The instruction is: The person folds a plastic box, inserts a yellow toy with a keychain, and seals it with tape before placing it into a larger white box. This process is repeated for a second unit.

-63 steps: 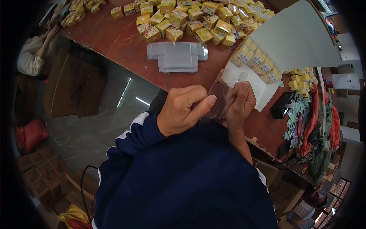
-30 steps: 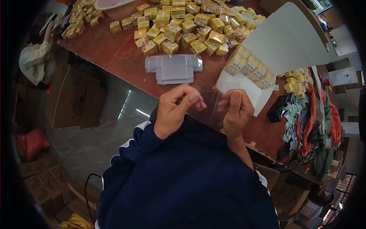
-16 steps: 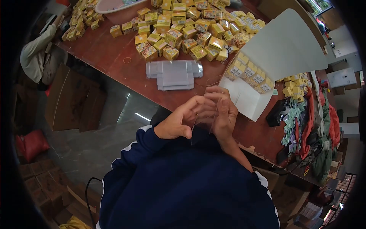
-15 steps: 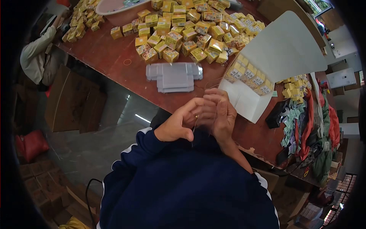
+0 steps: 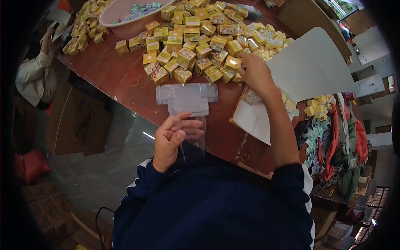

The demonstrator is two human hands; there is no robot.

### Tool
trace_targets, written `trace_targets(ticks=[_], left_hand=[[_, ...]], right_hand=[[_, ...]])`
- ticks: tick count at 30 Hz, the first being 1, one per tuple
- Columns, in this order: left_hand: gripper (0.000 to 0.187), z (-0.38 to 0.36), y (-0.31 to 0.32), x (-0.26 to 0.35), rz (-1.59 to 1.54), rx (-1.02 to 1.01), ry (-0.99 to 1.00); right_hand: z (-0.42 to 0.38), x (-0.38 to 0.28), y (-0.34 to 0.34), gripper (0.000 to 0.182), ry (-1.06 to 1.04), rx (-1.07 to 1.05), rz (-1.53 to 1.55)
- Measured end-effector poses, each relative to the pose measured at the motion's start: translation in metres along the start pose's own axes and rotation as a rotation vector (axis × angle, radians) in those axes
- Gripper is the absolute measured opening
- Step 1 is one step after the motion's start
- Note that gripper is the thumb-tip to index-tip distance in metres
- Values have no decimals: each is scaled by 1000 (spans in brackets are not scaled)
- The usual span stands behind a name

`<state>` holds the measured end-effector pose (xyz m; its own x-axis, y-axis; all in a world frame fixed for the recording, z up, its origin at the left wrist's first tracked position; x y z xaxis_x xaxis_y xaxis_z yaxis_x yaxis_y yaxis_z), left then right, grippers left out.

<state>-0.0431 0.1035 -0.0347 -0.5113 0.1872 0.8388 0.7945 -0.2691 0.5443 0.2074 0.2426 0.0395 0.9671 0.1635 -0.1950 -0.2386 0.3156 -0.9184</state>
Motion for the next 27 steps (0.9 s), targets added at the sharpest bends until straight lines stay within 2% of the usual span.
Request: trace_targets(ticks=[1, 2, 4, 8, 10, 11, 13, 14, 16, 17, 19, 24, 26, 27], left_hand=[[68, 0, -2, 1, 1, 30, -9], [68, 0, -3, 3, -1, 35, -11], [64, 0, -5, 0, -68, 39, -86], [62, -2, -8, -7, -96, 34, -136], [64, -1, -7, -12, -178, 4, -154], [64, -1, -7, -11, -180, 9, -151], [69, 1, -5, -8, -182, 1, -106], [69, 2, -4, -7, -182, 7, -106], [73, 2, 8, -2, -182, -77, -105], [73, 2, 10, -4, -180, -65, -111], [74, 0, 20, -2, -75, -140, -39], [72, -7, 38, -2, 3, -182, -72], [72, -11, 45, -2, 30, -191, -95], [72, -12, 49, -1, 33, -205, -87]], right_hand=[[8, 4, 10, 37, -4, -102, -98], [16, 7, 13, 37, -7, -106, -97], [23, 15, 32, 46, 45, -313, -124], [21, 13, 32, 49, 8, -244, -13], [12, 7, 19, 53, 200, -334, 307], [5, 5, 16, 53, 195, -338, 307], [-14, -16, 6, 60, 153, -410, 1024], [-26, -23, 0, 60, 152, -416, 1027], [-51, -49, -21, 69, 128, -389, 1259], [-64, -52, -21, 69, 132, -399, 1269], [-86, -51, -23, 67, 210, -282, 1467], [-117, -55, -56, 52, 166, -107, 1650], [-125, -58, -76, 40, 2, 38, 1593], [-128, -62, -78, 40, 1, 46, 1593]])
Point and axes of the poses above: each hand's wrist, its own z-axis towards the middle knuckle, its own y-axis out of the palm, x = y × z, the point moved 7 cm from there along z, towards the middle knuckle, and after that the axes turned 6 degrees about x, right-handed, at the moved point
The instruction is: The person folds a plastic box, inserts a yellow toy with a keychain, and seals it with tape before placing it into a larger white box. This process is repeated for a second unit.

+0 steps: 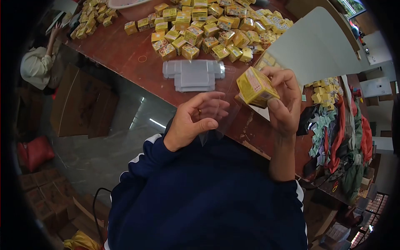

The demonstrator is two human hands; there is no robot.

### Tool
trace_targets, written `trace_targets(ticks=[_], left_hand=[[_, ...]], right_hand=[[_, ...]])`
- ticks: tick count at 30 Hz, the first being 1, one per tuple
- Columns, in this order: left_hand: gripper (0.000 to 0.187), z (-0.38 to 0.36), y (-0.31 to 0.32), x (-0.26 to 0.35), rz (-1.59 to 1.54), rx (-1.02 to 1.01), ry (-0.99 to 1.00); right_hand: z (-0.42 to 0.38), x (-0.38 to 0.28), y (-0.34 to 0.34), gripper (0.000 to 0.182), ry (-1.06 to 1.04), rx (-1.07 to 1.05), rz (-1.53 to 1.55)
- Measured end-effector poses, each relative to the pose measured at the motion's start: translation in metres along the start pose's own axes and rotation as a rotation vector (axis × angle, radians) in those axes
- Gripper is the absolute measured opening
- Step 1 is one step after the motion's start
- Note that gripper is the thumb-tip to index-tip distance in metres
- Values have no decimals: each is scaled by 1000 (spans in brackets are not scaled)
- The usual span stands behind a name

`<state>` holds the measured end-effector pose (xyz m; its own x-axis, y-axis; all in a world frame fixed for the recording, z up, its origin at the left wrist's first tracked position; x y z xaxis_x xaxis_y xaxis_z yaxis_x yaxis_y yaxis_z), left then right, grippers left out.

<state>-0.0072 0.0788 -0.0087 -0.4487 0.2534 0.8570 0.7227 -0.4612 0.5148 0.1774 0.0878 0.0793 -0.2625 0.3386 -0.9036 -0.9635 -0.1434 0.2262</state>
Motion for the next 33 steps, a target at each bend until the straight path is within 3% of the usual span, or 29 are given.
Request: trace_targets(ticks=[3, 5, 9, 11, 14, 23, 25, 29, 33], left_hand=[[72, -1, 12, -1, 3, -29, 22], [72, -2, 16, -4, 1, -39, 36], [71, -4, 14, -1, -43, -29, 121], [71, -4, 13, -2, -11, -15, 129], [69, -5, 10, -7, -52, 15, 114], [64, -7, 16, -7, -94, 35, 106], [75, -8, 15, -10, -17, 106, 67], [74, -12, 13, -12, -4, 128, 59], [69, -14, 16, -7, 129, 63, 180]], right_hand=[[-9, -8, 5, 29, -111, 115, -35], [-16, -8, 8, 24, -174, 125, -364], [-19, -9, 10, 28, -170, 151, -480], [-18, -23, 19, 35, -317, 48, -771], [-17, -31, 28, 45, -364, -132, -952], [-11, -26, 33, 44, -345, -372, -985], [-11, -23, 33, 44, -316, -387, -978], [-11, -20, 34, 41, -263, -372, -929], [-9, -19, 31, 40, -305, -375, -873]])
Point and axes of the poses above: each hand's wrist, its own z-axis towards the middle knuckle, its own y-axis out of the palm, x = y × z, the point moved 7 cm from there along z, towards the middle knuckle, and after that the axes turned 6 degrees about x, right-handed, at the moved point
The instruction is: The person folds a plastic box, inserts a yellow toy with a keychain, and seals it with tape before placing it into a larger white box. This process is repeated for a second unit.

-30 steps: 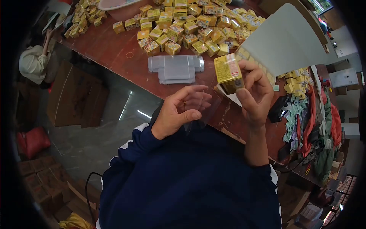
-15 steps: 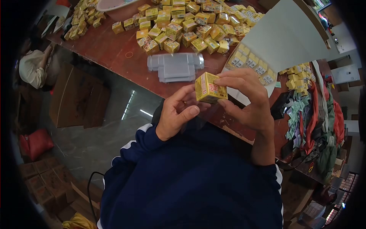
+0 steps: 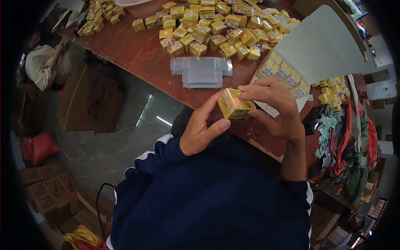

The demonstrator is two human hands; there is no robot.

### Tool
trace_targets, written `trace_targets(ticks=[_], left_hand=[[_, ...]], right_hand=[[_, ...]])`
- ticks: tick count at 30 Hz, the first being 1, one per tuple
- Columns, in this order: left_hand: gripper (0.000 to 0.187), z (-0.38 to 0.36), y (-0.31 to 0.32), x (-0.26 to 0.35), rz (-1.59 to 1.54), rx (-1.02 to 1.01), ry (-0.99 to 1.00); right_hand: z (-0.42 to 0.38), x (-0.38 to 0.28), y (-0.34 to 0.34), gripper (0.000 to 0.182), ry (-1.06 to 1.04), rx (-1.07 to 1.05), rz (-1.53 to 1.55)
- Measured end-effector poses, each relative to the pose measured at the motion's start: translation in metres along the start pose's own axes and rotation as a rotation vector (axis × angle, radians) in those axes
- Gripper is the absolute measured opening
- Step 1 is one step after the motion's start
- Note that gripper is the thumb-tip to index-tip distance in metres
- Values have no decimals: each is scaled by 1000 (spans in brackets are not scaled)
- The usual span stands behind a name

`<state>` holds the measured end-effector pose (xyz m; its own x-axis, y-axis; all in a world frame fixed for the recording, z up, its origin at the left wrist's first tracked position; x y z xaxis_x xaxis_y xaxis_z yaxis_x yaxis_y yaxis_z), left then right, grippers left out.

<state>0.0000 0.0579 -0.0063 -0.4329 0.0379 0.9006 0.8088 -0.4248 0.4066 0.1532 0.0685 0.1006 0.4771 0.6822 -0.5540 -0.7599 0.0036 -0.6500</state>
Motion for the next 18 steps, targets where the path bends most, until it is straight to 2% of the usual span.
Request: trace_targets(ticks=[1, 3, 5, 8, 18], left_hand=[[69, 1, 1, 1, 109, -22, 33], [69, 1, 2, 1, 107, -16, 41], [69, 0, 2, 2, 105, -7, 40], [68, -2, 1, 4, 65, 20, 35], [67, -4, 2, 2, 134, 26, 0]], right_hand=[[-1, 4, 2, 39, 11, -15, 46], [-4, 8, 7, 38, 19, -34, 92], [-8, 14, 15, 34, 124, -33, 206], [-7, 7, 16, 29, 52, 4, 110], [-11, 0, 18, 23, 30, 3, 80]])
Point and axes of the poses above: each hand's wrist, its own z-axis towards the middle knuckle, its own y-axis out of the palm, x = y × z, the point moved 7 cm from there along z, towards the middle knuckle, and after that the axes turned 6 degrees about x, right-handed, at the moved point
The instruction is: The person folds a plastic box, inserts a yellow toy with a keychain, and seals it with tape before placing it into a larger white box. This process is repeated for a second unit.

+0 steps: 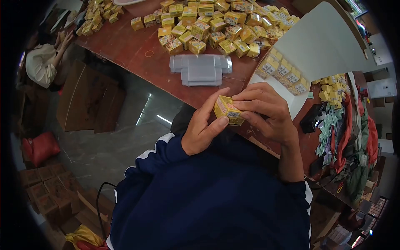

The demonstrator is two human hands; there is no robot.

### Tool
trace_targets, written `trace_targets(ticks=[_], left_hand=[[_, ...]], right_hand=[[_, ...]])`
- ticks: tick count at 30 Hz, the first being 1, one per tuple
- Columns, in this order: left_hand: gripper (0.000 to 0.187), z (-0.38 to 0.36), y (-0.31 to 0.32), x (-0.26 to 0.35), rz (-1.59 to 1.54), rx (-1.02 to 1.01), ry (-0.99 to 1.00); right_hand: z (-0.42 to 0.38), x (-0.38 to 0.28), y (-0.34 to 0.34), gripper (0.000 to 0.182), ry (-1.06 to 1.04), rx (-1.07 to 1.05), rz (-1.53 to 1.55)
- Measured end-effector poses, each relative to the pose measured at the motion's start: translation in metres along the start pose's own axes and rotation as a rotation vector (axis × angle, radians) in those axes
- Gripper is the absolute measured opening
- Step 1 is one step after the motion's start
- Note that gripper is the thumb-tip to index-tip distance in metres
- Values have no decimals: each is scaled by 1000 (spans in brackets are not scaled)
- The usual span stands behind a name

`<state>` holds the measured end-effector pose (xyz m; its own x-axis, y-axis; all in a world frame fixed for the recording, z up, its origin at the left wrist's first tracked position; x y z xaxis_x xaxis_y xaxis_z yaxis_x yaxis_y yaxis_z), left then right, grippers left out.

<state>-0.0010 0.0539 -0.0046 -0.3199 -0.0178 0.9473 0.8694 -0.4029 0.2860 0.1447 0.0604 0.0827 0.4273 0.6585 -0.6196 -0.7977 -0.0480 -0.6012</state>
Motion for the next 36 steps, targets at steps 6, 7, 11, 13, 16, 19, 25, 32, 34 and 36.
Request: trace_targets(ticks=[6, 7, 11, 13, 16, 19, 25, 32, 34, 36], left_hand=[[67, 1, 2, 3, 51, 4, -6], [67, 1, 2, 2, 35, 7, -18], [67, 2, 3, 0, 70, -11, -15], [67, 3, 4, -1, 31, -2, -18], [66, 3, 5, -2, 37, -2, -14], [66, 3, 6, -3, 36, -12, -18], [67, 2, 8, -4, 50, -1, -7], [68, 1, 10, -3, 94, -6, -25], [67, 1, 11, -3, 91, -4, -30], [68, 2, 9, -6, 83, 25, -31]], right_hand=[[-4, 1, 1, 20, -29, 9, -24], [-5, 1, 2, 20, -17, 4, -19], [-7, 1, 1, 20, -5, 11, -8], [-7, 3, 1, 19, 1, 5, -5], [-8, 2, 1, 19, 7, 4, -7], [-10, 2, 2, 19, 5, 14, -11], [-14, 3, 4, 17, 6, 30, 21], [-18, 5, 4, 15, 18, 30, 51], [-19, 6, 5, 16, 33, 26, 54], [-19, 8, 6, 16, 46, 21, 56]])
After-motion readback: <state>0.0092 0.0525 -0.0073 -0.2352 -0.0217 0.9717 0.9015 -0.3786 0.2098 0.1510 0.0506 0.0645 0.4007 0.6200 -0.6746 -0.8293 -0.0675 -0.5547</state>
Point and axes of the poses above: each hand's wrist, its own z-axis towards the middle knuckle, its own y-axis out of the palm, x = y × z, the point moved 7 cm from there along z, towards the middle knuckle, and after that the axes turned 6 degrees about x, right-handed, at the moved point
